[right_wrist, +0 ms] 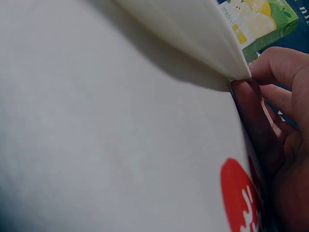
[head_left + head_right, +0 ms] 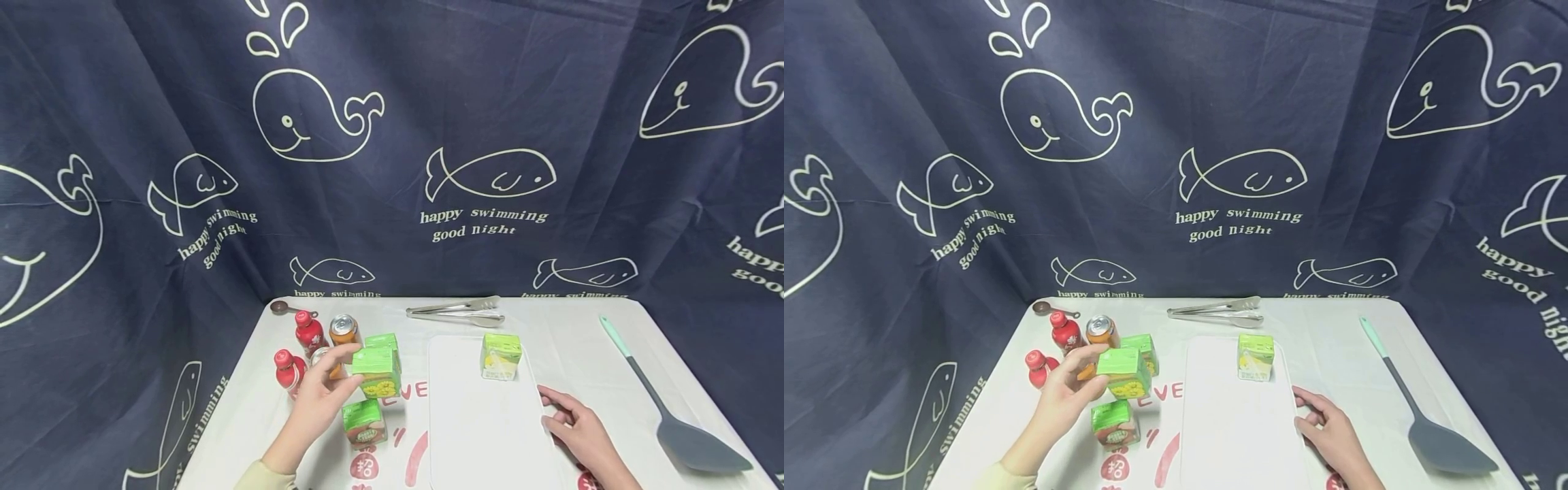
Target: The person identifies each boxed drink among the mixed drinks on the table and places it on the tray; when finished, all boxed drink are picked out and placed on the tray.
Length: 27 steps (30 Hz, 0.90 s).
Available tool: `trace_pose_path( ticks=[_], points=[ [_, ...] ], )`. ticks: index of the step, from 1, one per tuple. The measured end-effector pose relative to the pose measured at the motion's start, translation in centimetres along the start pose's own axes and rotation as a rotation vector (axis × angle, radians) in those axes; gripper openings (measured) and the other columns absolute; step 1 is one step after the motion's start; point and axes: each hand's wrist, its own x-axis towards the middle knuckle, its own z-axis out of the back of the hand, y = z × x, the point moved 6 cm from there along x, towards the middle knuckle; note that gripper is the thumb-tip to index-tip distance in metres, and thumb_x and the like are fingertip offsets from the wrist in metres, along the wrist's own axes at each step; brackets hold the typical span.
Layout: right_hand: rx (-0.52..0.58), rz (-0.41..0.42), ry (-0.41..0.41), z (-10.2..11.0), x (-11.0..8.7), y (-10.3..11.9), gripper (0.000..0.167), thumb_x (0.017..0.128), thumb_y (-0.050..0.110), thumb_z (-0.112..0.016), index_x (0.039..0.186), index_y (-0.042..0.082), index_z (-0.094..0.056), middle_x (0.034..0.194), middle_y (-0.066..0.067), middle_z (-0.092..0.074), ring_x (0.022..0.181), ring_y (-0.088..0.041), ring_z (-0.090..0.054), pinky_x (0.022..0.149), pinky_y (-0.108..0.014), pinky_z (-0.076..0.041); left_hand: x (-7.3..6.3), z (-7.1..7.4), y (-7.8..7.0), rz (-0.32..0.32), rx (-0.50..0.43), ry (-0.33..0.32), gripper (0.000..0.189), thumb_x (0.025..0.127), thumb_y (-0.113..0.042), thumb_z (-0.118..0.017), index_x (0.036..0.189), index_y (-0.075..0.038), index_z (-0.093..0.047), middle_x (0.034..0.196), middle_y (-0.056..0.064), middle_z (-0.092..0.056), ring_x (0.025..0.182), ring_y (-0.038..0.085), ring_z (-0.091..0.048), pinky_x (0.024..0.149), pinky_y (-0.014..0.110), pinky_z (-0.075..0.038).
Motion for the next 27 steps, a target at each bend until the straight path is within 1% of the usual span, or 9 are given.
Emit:
trace_pose_path(
  ticks=[6, 8, 10, 14, 17, 20, 21, 23, 27],
  points=[
    [0.008, 0.005, -0.003, 0.0, 0.0, 0.0, 0.065, 0.089, 0.004, -0.075, 0.15, 0.0, -0.052, 0.123, -0.015, -0.062, 0.07, -0.016, -0.058, 0.056, -0.025, -0.054, 0.2, -0.8, -0.1, 0.005, -0.018, 0.012, 0.047, 0.091, -0.003, -0.079, 0.136, -0.008, -0.065, 0.121, 0.007, -0.065, 0.108, 0.02, -0.065, 0.081, 0.035, -0.064],
    [0.006, 0.008, -0.006, 0.0, -0.1, 0.0, 0.065, 0.089, 0.003, -0.075, 0.15, 0.0, -0.052, 0.123, -0.015, -0.063, 0.07, -0.016, -0.058, 0.056, -0.025, -0.054, 0.3, -1.0, -0.2, 0.003, -0.016, 0.012, 0.047, 0.092, -0.004, -0.079, 0.136, -0.01, -0.065, 0.122, 0.007, -0.065, 0.109, 0.021, -0.065, 0.081, 0.035, -0.064],
    [0.005, 0.007, -0.007, 0.0, -0.1, -0.1, 0.065, 0.089, 0.003, -0.074, 0.15, 0.0, -0.052, 0.122, -0.015, -0.063, 0.07, -0.016, -0.058, 0.056, -0.025, -0.054, 0.4, -1.2, -0.2, 0.001, -0.02, 0.015, 0.047, 0.092, -0.005, -0.079, 0.136, -0.01, -0.065, 0.125, 0.006, -0.067, 0.112, 0.022, -0.065, 0.081, 0.036, -0.064],
    [0.003, -0.003, -0.003, 0.0, 0.0, -0.1, 0.066, 0.089, 0.004, -0.074, 0.151, 0.0, -0.051, 0.124, -0.015, -0.062, 0.07, -0.016, -0.058, 0.056, -0.025, -0.054, 0.5, -1.7, 0.3, 0.017, -0.04, 0.017, 0.046, 0.092, -0.007, -0.08, 0.136, -0.013, -0.066, 0.132, 0.004, -0.067, 0.119, 0.023, -0.065, 0.084, 0.037, -0.064],
    [-0.001, -0.009, 0.002, 0.0, 0.2, -0.2, 0.067, 0.089, 0.006, -0.074, 0.151, -0.001, -0.05, 0.125, -0.015, -0.062, 0.071, -0.017, -0.057, 0.056, -0.025, -0.053, 0.6, -2.3, 0.7, 0.027, -0.07, 0.029, 0.046, 0.093, -0.007, -0.079, 0.137, -0.013, -0.065, 0.133, 0.006, -0.067, 0.115, 0.023, -0.068, 0.084, 0.038, -0.064],
    [-0.001, -0.016, 0.003, 0.1, 0.2, -0.2, 0.067, 0.089, 0.006, -0.074, 0.152, -0.001, -0.05, 0.126, -0.015, -0.062, 0.071, -0.017, -0.058, 0.056, -0.025, -0.053, 0.6, -2.8, 0.9, 0.034, -0.098, 0.043, 0.047, 0.093, -0.006, -0.078, 0.137, -0.012, -0.065, 0.131, 0.009, -0.066, 0.106, 0.023, -0.072, 0.084, 0.039, -0.064],
    [-0.002, -0.016, 0.003, 0.1, 0.2, -0.2, 0.067, 0.089, 0.006, -0.074, 0.152, -0.001, -0.05, 0.125, -0.015, -0.062, 0.071, -0.017, -0.058, 0.056, -0.025, -0.053, 0.6, -3.0, 1.0, 0.038, -0.099, 0.046, 0.047, 0.093, -0.006, -0.078, 0.137, -0.012, -0.065, 0.13, 0.009, -0.066, 0.106, 0.023, -0.072, 0.084, 0.038, -0.064],
    [-0.003, -0.016, 0.001, 0.1, 0.2, -0.2, 0.067, 0.089, 0.006, -0.074, 0.151, -0.001, -0.05, 0.125, -0.015, -0.062, 0.071, -0.017, -0.058, 0.056, -0.025, -0.053, 0.7, -3.4, 1.0, 0.043, -0.097, 0.05, 0.047, 0.093, -0.005, -0.078, 0.137, -0.01, -0.064, 0.129, 0.008, -0.066, 0.108, 0.023, -0.071, 0.085, 0.038, -0.064],
    [-0.009, -0.014, -0.002, 0.0, 0.2, -0.2, 0.067, 0.089, 0.007, -0.074, 0.151, 0.0, -0.051, 0.124, -0.014, -0.062, 0.07, -0.018, -0.058, 0.056, -0.025, -0.053, 0.8, -4.2, 1.2, 0.061, -0.094, 0.055, 0.048, 0.091, -0.004, -0.079, 0.137, -0.01, -0.065, 0.128, 0.004, -0.067, 0.117, 0.026, -0.065, 0.087, 0.036, -0.063]
  ],
)
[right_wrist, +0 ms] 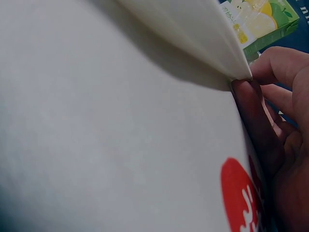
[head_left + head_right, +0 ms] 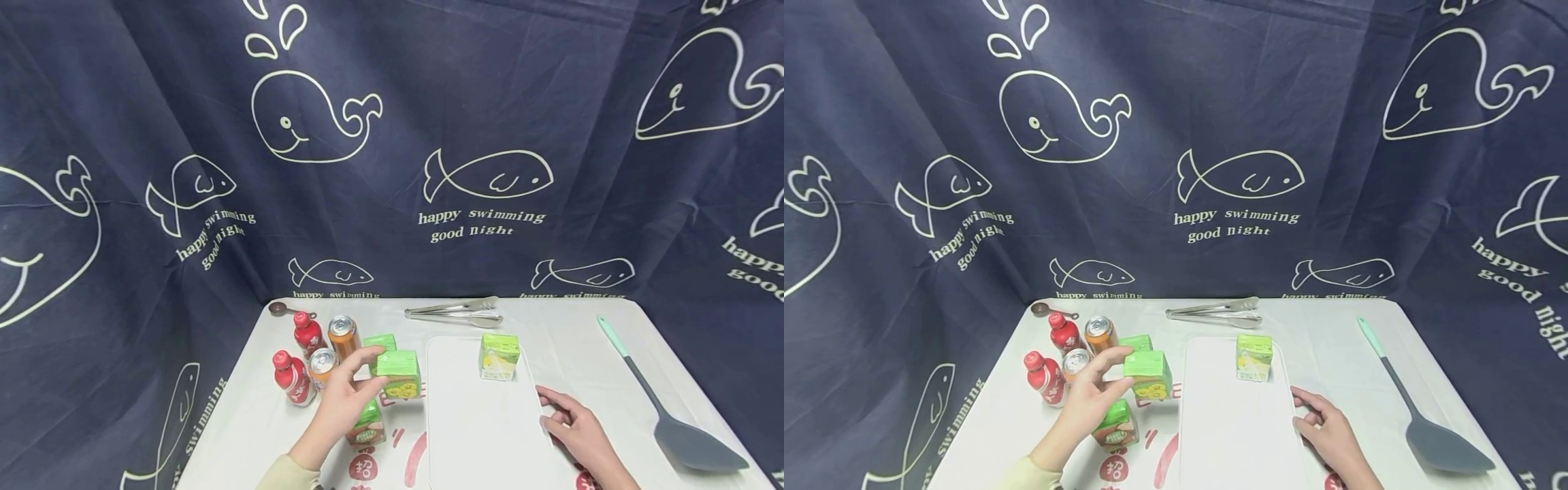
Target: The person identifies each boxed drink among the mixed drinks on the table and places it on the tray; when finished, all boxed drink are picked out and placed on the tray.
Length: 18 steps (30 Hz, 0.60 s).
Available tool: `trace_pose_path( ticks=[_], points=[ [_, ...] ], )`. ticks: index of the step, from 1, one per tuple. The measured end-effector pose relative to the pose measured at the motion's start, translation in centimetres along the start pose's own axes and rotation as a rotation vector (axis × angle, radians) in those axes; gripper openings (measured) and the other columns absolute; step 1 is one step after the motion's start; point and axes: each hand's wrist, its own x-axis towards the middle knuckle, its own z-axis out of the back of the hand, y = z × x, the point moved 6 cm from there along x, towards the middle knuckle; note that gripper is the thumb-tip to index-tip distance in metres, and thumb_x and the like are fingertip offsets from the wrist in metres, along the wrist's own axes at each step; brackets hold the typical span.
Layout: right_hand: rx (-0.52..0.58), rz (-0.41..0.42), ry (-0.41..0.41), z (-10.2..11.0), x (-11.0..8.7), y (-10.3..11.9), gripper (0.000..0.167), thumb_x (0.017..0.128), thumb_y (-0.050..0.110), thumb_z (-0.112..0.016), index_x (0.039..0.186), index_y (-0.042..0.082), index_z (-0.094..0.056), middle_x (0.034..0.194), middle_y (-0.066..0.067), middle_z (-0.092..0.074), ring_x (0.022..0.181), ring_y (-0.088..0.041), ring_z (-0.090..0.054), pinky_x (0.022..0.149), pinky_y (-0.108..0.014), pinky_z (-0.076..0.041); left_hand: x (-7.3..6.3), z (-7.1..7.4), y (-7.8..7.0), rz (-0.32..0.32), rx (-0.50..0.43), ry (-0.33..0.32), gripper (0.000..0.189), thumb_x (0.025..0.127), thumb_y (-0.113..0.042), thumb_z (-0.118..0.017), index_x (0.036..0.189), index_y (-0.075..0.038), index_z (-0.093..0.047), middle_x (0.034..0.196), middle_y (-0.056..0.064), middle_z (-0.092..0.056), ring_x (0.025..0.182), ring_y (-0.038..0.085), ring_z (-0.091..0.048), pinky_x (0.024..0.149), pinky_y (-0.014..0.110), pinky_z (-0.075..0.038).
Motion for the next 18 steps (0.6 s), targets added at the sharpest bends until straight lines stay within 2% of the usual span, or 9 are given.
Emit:
trace_pose_path(
  ticks=[4, 10, 18],
  points=[
    [-0.002, 0.0, -0.005, 0.0, 0.0, 0.0, 0.066, 0.088, 0.006, -0.074, 0.15, 0.0, -0.052, 0.124, -0.014, -0.062, 0.07, -0.017, -0.058, 0.055, -0.025, -0.054, 0.2, -1.1, 0.3, 0.008, -0.032, 0.033, 0.048, 0.092, -0.006, -0.079, 0.137, -0.011, -0.065, 0.131, 0.006, -0.066, 0.118, 0.027, -0.064, 0.088, 0.038, -0.063],
    [0.011, 0.005, -0.005, 0.0, -0.1, -0.1, 0.066, 0.088, 0.005, -0.075, 0.15, 0.001, -0.052, 0.125, -0.015, -0.062, 0.07, -0.017, -0.058, 0.055, -0.025, -0.054, 0.3, -2.6, 0.7, 0.047, -0.068, 0.084, 0.046, 0.094, -0.012, -0.078, 0.138, -0.017, -0.064, 0.128, 0.014, -0.064, 0.102, 0.03, -0.073, 0.081, 0.041, -0.065],
    [-0.005, 0.007, -0.007, 0.0, 0.0, 0.0, 0.066, 0.089, 0.006, -0.074, 0.15, 0.0, -0.051, 0.124, -0.014, -0.062, 0.07, -0.017, -0.058, 0.055, -0.025, -0.053, 0.6, -4.8, 1.3, 0.054, -0.09, 0.101, 0.044, 0.094, -0.01, -0.079, 0.135, -0.017, -0.066, 0.129, 0.014, -0.064, 0.106, 0.023, -0.073, 0.088, 0.035, -0.063]
  ],
)
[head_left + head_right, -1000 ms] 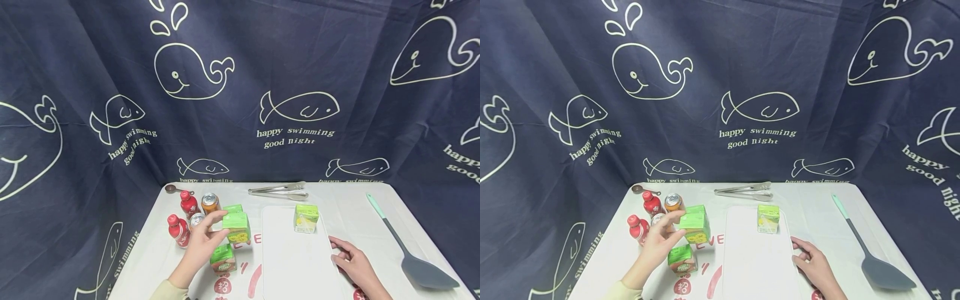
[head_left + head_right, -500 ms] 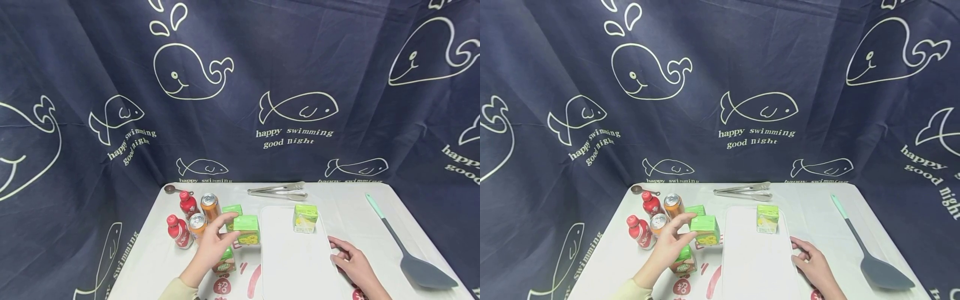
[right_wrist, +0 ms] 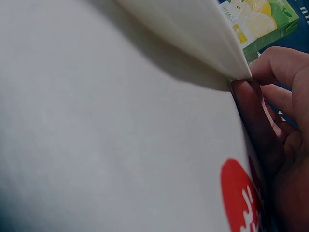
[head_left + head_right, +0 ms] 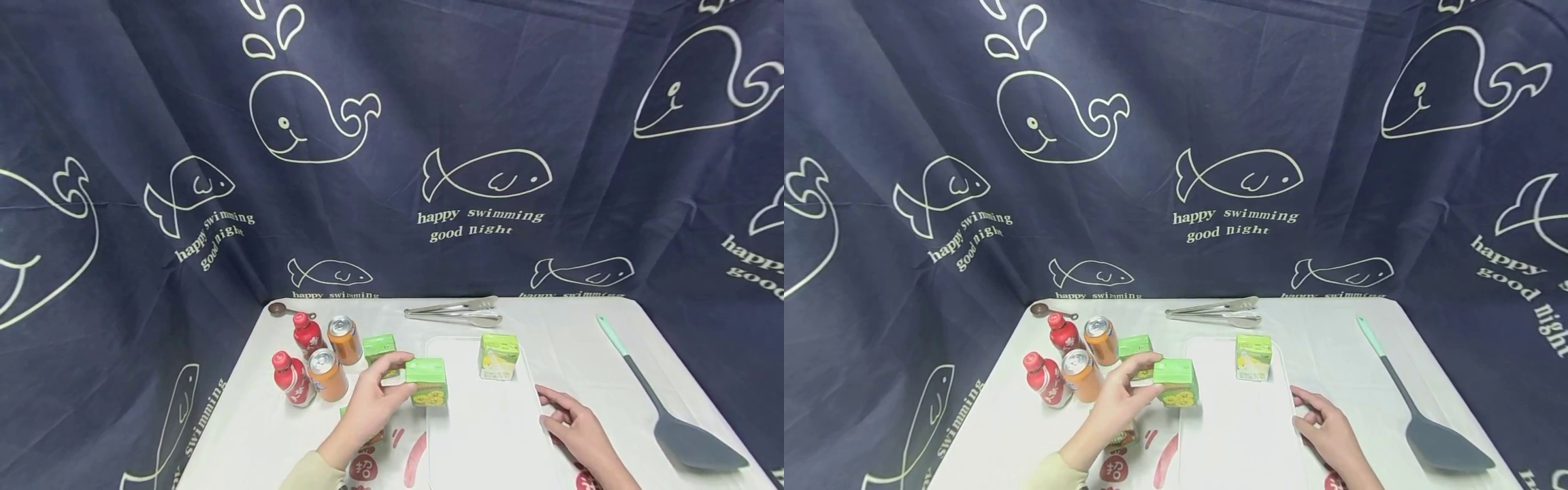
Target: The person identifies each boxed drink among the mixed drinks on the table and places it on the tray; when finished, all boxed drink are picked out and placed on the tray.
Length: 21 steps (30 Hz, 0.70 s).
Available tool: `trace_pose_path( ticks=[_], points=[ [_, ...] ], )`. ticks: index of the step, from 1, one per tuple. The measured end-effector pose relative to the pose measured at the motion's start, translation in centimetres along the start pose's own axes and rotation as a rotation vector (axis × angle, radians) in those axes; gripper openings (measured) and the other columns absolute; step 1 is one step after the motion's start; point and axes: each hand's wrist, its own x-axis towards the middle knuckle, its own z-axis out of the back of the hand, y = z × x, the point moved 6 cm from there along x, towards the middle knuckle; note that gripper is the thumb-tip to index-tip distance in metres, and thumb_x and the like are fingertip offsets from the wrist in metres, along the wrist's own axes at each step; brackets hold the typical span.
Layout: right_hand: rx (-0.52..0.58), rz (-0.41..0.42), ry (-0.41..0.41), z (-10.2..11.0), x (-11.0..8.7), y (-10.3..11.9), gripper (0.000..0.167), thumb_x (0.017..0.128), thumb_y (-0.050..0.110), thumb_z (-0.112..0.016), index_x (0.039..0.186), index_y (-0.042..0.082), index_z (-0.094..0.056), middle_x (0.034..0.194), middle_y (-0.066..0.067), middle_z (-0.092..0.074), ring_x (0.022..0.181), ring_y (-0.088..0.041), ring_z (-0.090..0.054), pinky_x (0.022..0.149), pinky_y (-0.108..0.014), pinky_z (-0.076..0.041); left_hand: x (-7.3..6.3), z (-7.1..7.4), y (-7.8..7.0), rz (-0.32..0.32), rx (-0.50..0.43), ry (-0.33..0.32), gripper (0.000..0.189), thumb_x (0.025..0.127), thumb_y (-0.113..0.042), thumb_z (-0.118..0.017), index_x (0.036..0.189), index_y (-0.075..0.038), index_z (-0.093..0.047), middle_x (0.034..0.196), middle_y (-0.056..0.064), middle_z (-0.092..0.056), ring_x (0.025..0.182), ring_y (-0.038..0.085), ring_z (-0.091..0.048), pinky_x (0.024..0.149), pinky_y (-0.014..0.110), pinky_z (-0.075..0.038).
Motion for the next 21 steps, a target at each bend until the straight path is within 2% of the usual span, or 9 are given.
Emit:
trace_pose_path(
  ticks=[8, 13, 16, 21],
  points=[
    [0.012, -0.012, 0.002, 0.0, -0.2, 0.0, 0.066, 0.088, 0.005, -0.074, 0.151, 0.001, -0.052, 0.125, -0.014, -0.062, 0.069, -0.018, -0.059, 0.056, -0.026, -0.054, 0.3, -2.2, 0.7, 0.015, -0.025, 0.018, 0.042, 0.093, -0.006, -0.078, 0.132, -0.017, -0.067, 0.125, 0.01, -0.065, 0.1, 0.024, -0.074, 0.087, 0.034, -0.063],
    [0.012, -0.009, 0.0, 0.1, -0.1, 0.0, 0.066, 0.089, 0.005, -0.074, 0.15, 0.0, -0.052, 0.125, -0.015, -0.062, 0.07, -0.017, -0.059, 0.055, -0.026, -0.054, 0.5, -3.7, 1.0, 0.036, -0.058, 0.022, 0.043, 0.091, -0.002, -0.078, 0.131, -0.014, -0.068, 0.125, 0.008, -0.065, 0.102, 0.026, -0.074, 0.087, 0.033, -0.063],
    [0.018, -0.008, 0.004, 0.1, -0.2, 0.1, 0.066, 0.089, 0.005, -0.074, 0.15, 0.0, -0.052, 0.126, -0.015, -0.061, 0.07, -0.017, -0.058, 0.055, -0.025, -0.054, 0.5, -4.5, 1.2, 0.043, -0.069, 0.028, 0.044, 0.09, -0.001, -0.078, 0.132, -0.01, -0.066, 0.125, 0.008, -0.065, 0.102, 0.022, -0.074, 0.088, 0.033, -0.063],
    [0.027, 0.005, 0.006, 0.1, -0.2, 0.2, 0.066, 0.089, 0.005, -0.075, 0.15, -0.001, -0.052, 0.125, -0.015, -0.062, 0.07, -0.017, -0.059, 0.056, -0.026, -0.054, 0.6, -5.6, 1.7, 0.074, -0.058, 0.04, 0.045, 0.091, -0.002, -0.078, 0.133, -0.013, -0.065, 0.126, 0.004, -0.064, 0.106, 0.016, -0.072, 0.091, 0.03, -0.061]
  ],
)
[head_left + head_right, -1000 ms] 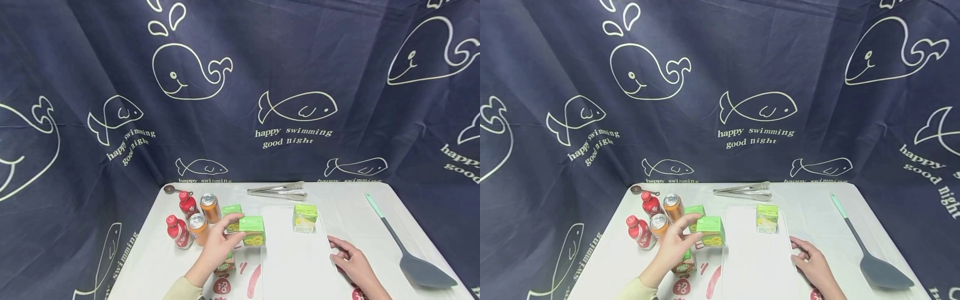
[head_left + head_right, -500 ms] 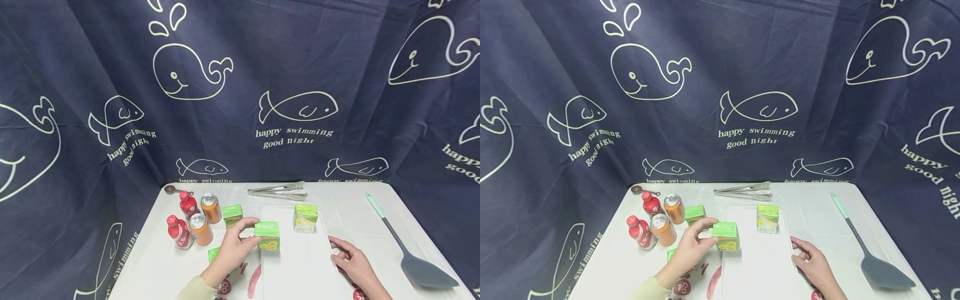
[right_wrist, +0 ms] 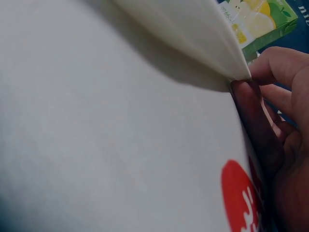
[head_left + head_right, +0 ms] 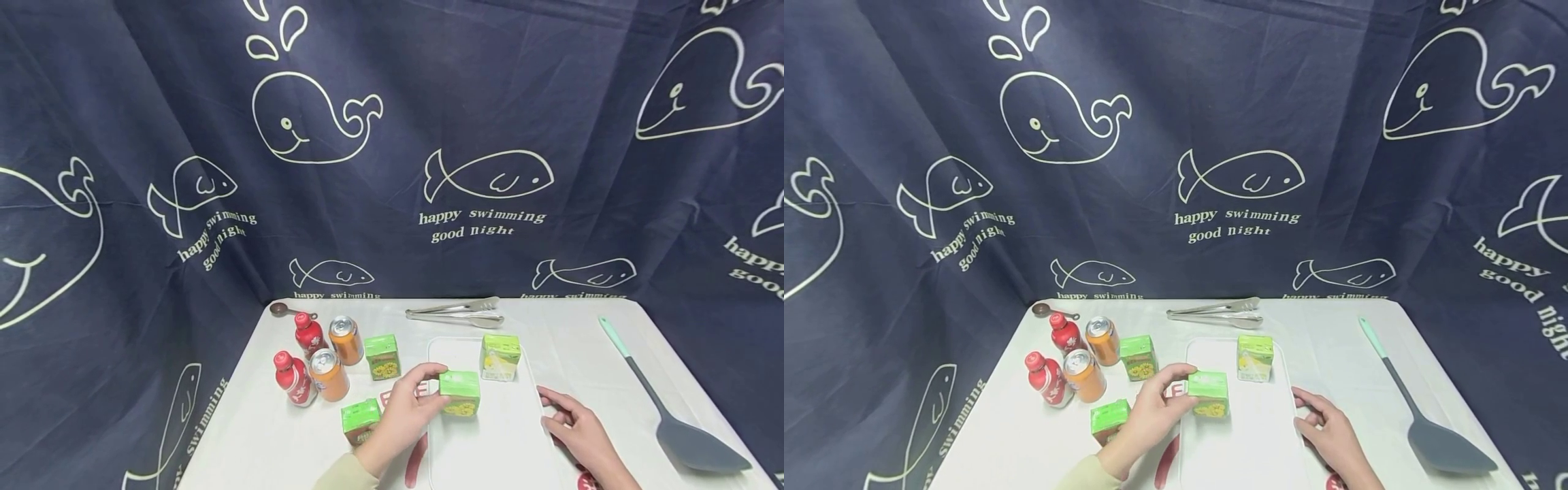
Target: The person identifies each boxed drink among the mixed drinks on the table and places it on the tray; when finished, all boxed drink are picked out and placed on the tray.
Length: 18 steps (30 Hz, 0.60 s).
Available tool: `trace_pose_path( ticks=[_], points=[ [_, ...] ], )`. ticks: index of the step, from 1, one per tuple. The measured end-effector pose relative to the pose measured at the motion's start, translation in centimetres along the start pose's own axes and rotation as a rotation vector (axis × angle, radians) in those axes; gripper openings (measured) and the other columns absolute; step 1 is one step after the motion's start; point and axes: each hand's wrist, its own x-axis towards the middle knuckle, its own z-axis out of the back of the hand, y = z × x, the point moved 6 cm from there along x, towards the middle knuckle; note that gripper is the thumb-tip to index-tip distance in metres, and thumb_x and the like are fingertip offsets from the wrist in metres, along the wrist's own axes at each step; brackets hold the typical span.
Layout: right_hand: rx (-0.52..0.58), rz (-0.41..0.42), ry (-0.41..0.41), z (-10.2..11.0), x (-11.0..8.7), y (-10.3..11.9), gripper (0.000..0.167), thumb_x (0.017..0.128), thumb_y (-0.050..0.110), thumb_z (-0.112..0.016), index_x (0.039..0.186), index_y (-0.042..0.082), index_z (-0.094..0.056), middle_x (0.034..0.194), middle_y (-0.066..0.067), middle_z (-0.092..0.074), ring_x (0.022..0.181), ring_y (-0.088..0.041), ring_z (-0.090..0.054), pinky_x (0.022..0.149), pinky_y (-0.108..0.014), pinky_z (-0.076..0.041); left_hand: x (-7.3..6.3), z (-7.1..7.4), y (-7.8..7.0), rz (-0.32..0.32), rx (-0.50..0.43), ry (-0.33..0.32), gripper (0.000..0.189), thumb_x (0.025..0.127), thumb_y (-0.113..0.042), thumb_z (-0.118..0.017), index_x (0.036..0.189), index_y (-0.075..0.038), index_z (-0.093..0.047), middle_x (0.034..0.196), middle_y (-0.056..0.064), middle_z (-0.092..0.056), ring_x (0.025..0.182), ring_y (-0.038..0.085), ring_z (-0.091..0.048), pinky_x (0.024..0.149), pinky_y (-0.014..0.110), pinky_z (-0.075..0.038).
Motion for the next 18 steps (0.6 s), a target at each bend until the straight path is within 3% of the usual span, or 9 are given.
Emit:
trace_pose_path(
  ticks=[13, 18],
  points=[
    [-0.012, 0.004, -0.007, 0.0, 0.0, -0.1, 0.065, 0.089, 0.005, -0.075, 0.15, 0.0, -0.052, 0.125, -0.016, -0.062, 0.071, -0.016, -0.058, 0.056, -0.025, -0.054, 1.0, -2.8, 2.0, 0.002, 0.014, 0.001, 0.045, 0.09, 0.002, -0.078, 0.128, -0.02, -0.067, 0.122, -0.004, -0.065, 0.114, 0.019, -0.068, 0.092, 0.026, -0.059],
    [-0.018, -0.002, -0.004, 0.0, 0.1, -0.1, 0.066, 0.089, 0.006, -0.074, 0.151, 0.0, -0.051, 0.127, -0.016, -0.061, 0.072, -0.017, -0.058, 0.056, -0.025, -0.054, 1.3, -4.1, 2.1, -0.006, 0.011, -0.002, 0.042, 0.089, 0.003, -0.079, 0.125, -0.015, -0.069, 0.119, -0.004, -0.066, 0.113, 0.021, -0.069, 0.09, 0.025, -0.06]
  ],
)
